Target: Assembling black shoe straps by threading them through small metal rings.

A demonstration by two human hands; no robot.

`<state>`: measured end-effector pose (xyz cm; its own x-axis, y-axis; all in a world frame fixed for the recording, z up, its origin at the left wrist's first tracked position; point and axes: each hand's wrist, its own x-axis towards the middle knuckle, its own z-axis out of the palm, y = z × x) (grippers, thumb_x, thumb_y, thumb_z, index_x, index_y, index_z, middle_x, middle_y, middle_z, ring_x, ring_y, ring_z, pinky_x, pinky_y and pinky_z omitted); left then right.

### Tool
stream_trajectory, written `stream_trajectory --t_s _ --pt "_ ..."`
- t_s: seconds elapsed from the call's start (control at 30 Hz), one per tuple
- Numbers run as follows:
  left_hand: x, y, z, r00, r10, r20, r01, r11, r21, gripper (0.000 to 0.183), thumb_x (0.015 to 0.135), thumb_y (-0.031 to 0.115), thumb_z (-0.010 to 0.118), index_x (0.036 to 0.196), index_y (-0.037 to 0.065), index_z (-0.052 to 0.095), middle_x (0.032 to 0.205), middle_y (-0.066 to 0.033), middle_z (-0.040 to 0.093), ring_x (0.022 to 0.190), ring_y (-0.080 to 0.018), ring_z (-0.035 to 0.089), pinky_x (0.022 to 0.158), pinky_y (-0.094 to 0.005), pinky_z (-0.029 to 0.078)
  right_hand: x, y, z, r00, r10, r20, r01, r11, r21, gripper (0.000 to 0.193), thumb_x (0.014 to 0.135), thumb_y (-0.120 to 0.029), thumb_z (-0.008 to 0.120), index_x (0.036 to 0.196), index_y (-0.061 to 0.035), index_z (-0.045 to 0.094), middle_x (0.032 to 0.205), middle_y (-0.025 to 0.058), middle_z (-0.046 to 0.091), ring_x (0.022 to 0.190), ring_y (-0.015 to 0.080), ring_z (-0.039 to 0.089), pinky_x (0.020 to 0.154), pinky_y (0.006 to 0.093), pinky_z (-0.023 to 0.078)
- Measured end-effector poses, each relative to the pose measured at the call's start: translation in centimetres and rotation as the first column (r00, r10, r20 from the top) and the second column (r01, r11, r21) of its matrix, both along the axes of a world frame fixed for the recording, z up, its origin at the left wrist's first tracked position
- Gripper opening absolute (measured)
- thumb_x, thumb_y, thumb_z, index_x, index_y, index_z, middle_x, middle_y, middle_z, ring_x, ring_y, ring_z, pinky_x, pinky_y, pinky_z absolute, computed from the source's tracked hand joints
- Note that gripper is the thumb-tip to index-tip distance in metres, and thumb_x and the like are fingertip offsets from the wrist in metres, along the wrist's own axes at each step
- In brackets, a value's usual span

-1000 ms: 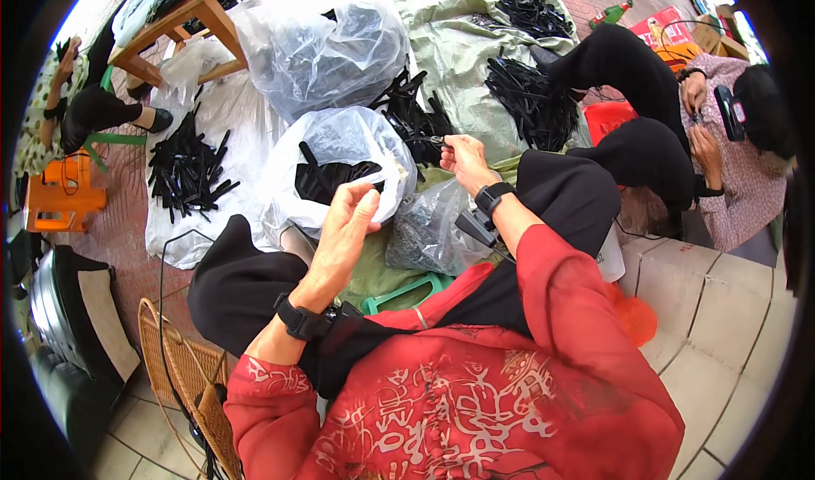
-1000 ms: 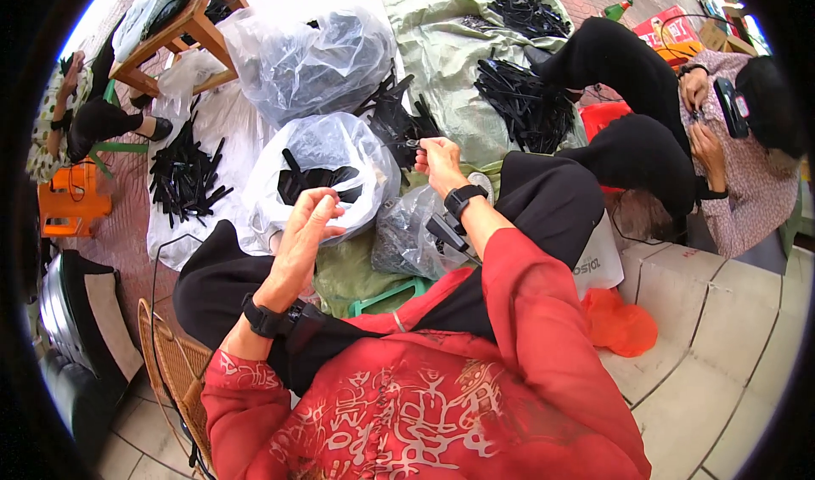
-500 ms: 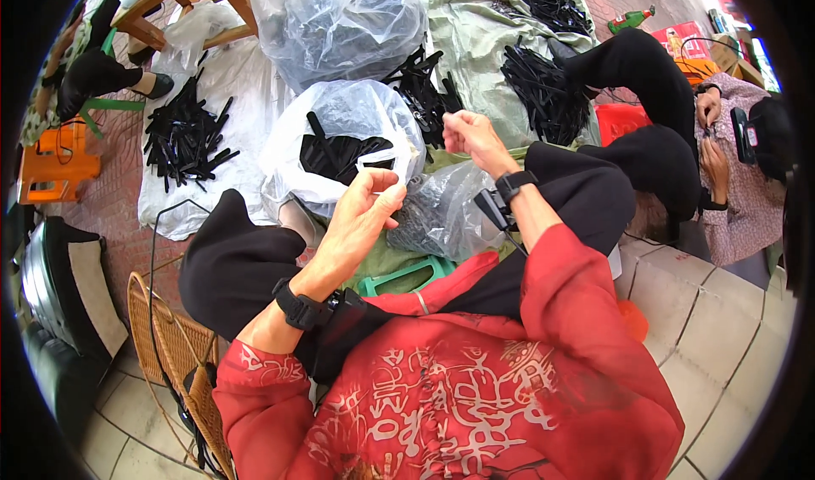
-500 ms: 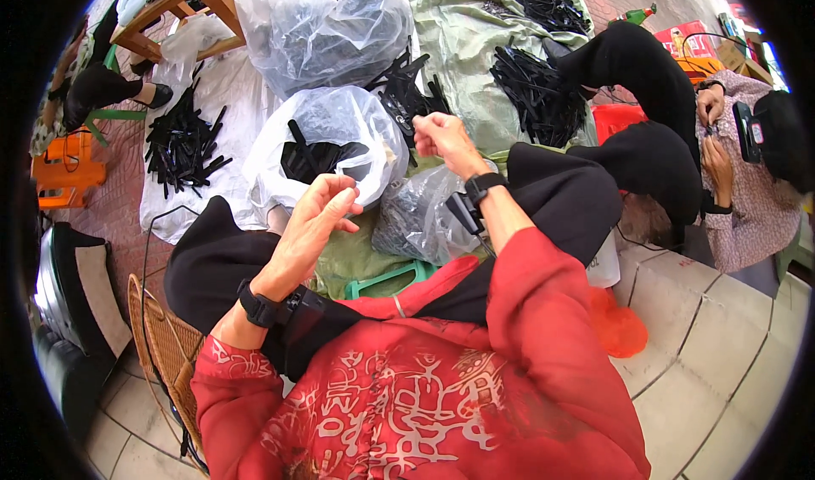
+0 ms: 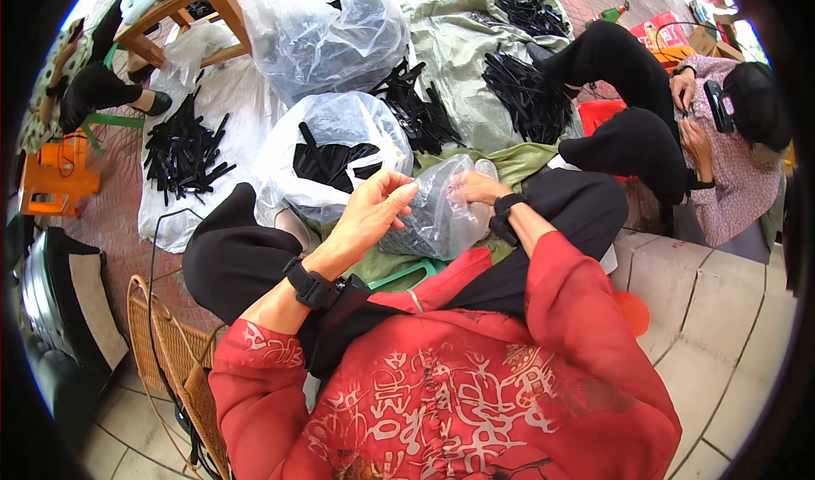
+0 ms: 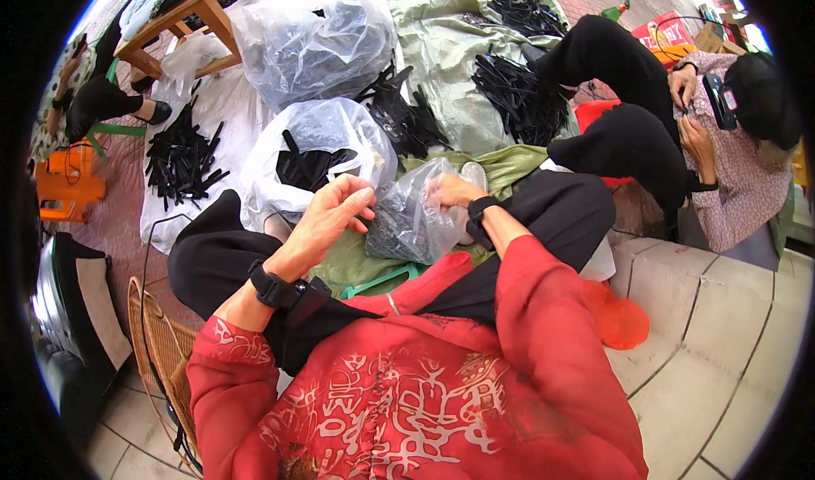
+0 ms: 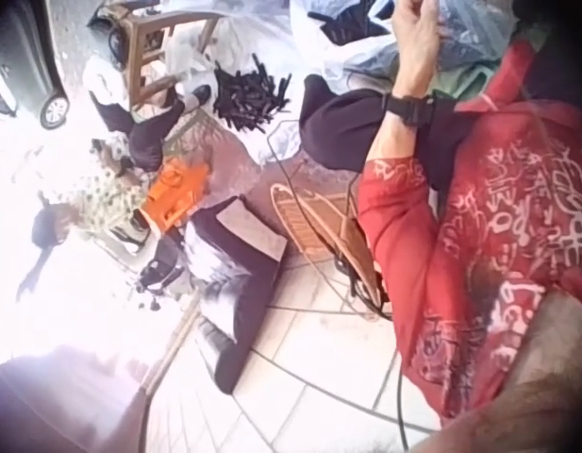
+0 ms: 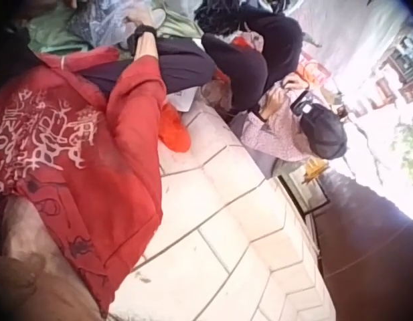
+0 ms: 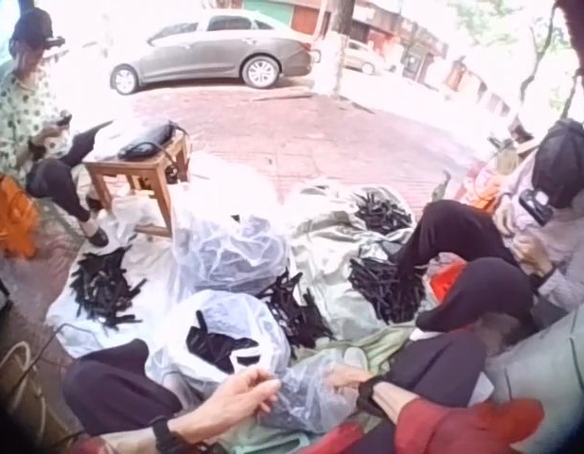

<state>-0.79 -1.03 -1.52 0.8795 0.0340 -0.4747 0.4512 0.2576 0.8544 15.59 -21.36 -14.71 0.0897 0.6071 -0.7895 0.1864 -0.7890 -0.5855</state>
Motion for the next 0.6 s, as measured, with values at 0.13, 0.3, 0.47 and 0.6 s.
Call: stream_trajectory --t_s 0.13,0.3,0.47,0.6 --pt "1.5 -1.4 -0.3 0.997 -0.050 0.066 0.054 0.996 -0.070 0.026 0.084 0.023 0.052 0.096 0.001 0.049 0.086 -0.0043 0.051 0.074 -0.0097 0.050 0.060 -0.0216 0.043 1.1 -11.1 -13.8 0.974 -0.029 0.225 0.004 0.994 0.110 0.025 0.074 -0.009 0.052 0.097 -0.0030 0.057 0.083 0.0064 0.057 0.071 0.0128 0.054 0.060 0.0261 0.044" --pt "-2.9 0.6 -1.8 0.996 -0.012 -0.086 0.013 1.000 0.013 0.024 0.084 0.021 0.053 0.095 0.000 0.050 0.084 -0.0035 0.052 0.072 -0.0097 0.051 0.058 -0.0223 0.044 -7.8 0.9 -9.4 0.791 0.263 0.553 -0.386 0.915 0.118 0.035 0.083 -0.027 0.040 0.106 -0.0022 0.047 0.087 0.0244 0.056 0.081 0.0362 0.056 0.072 0.0425 0.044" --pt "-1.5 0.5 -4.3 0.996 0.029 -0.083 -0.029 1.000 0.007 0.018 0.081 0.015 0.055 0.089 0.000 0.052 0.078 -0.0033 0.054 0.069 -0.0097 0.052 0.058 -0.0223 0.044 -7.2 0.7 -4.9 0.763 0.422 0.491 -0.451 0.890 -0.064 0.031 0.083 -0.025 0.042 0.104 -0.0033 0.050 0.091 0.0248 0.055 0.088 0.0359 0.056 0.074 0.0419 0.046" --pt "-0.5 3.4 -8.8 0.894 0.428 -0.132 -0.405 0.898 0.172 0.015 0.078 0.010 0.054 0.089 0.000 0.054 0.077 -0.0047 0.055 0.066 -0.0114 0.052 0.059 -0.0244 0.044 -6.3 2.2 -2.9 0.792 0.451 0.412 -0.457 0.885 -0.091 0.028 0.057 -0.017 0.062 0.082 -0.0032 0.059 0.076 0.0184 0.059 0.076 0.0324 0.059 0.066 0.0380 0.048"
